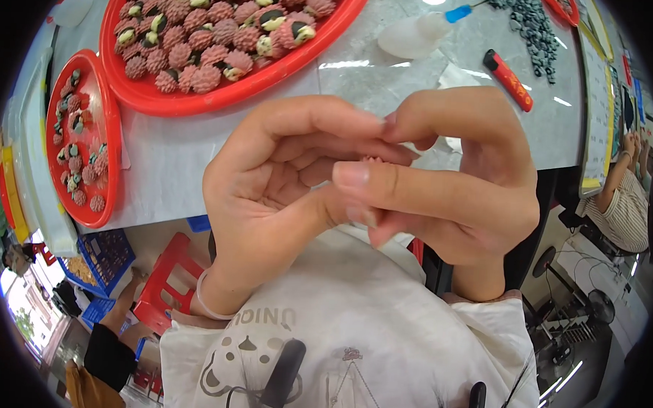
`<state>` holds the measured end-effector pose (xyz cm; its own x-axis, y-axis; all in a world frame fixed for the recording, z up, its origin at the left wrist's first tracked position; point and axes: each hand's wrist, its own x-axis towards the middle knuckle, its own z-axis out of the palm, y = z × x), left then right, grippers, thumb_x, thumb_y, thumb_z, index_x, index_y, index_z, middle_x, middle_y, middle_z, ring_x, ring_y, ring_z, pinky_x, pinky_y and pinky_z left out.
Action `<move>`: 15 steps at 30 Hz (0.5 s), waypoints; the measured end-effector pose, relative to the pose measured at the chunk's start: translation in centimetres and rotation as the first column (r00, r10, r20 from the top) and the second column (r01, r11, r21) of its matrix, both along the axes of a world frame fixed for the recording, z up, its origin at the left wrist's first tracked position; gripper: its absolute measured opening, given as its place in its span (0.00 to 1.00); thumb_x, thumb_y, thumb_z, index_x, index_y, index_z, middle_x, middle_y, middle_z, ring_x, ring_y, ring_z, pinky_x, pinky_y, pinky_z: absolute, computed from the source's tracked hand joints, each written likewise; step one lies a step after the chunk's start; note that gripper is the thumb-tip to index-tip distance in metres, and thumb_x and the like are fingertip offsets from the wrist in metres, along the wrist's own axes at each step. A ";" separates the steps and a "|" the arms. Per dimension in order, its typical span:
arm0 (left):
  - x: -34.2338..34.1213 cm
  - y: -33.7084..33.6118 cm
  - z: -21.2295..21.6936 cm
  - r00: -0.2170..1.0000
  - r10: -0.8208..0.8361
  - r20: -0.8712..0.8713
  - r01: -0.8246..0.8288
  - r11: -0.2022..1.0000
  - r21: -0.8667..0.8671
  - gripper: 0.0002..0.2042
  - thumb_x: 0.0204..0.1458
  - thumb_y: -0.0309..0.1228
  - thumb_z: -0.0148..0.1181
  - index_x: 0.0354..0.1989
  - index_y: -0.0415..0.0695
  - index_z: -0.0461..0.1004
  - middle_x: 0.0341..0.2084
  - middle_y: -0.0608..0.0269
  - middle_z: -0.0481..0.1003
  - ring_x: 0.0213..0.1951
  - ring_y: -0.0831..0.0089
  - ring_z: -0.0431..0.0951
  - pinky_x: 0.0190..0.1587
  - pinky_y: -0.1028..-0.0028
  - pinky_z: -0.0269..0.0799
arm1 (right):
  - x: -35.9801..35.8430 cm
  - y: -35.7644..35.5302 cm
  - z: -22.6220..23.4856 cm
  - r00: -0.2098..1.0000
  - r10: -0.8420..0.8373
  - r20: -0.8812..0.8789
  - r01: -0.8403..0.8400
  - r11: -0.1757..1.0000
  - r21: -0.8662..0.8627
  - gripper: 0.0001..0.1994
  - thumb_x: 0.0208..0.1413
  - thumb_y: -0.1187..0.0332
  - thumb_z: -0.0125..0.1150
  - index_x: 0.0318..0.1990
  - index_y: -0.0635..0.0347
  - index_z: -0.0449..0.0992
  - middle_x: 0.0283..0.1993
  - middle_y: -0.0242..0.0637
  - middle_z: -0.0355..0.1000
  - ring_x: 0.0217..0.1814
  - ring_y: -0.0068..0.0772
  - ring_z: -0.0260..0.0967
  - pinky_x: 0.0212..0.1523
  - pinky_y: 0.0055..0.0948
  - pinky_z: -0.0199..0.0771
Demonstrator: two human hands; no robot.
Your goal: The person assembles small figurines by applying glue to figurine heads with a glue dispenser bottle, attaching figurine bodies to the heads by hand, and placing the assembled figurines into a tray.
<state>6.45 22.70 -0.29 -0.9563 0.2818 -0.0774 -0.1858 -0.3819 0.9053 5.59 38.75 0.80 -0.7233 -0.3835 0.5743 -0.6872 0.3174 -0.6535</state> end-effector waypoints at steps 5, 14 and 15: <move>0.6 -0.6 -1.7 0.994 -0.003 -0.111 0.023 0.984 0.177 0.18 0.41 0.16 0.59 0.41 0.31 0.62 0.34 0.47 0.71 0.37 0.69 0.74 0.38 0.75 0.73 | 0.5 -0.6 -2.0 0.996 -0.060 -0.072 0.047 0.985 -0.167 0.13 0.31 0.70 0.69 0.30 0.63 0.77 0.32 0.40 0.67 0.25 0.25 0.65 0.19 0.18 0.61; 0.1 -1.2 -1.2 0.991 0.089 -0.104 -0.072 0.984 0.160 0.20 0.41 0.30 0.64 0.39 0.34 0.63 0.31 0.48 0.72 0.32 0.68 0.75 0.35 0.74 0.72 | -1.3 7.9 -0.1 0.835 -0.550 0.023 0.550 0.835 -0.005 0.08 0.38 0.82 0.57 0.30 0.67 0.74 0.31 0.39 0.70 0.29 0.30 0.66 0.32 0.24 0.67; 0.1 -1.3 -1.0 0.995 0.065 -0.071 -0.054 0.987 0.149 0.19 0.41 0.30 0.64 0.39 0.34 0.63 0.31 0.48 0.72 0.32 0.68 0.75 0.36 0.74 0.72 | -2.3 9.5 -0.1 0.731 -0.683 0.020 0.678 0.728 0.103 0.08 0.39 0.81 0.56 0.31 0.67 0.74 0.31 0.38 0.70 0.29 0.29 0.67 0.34 0.24 0.67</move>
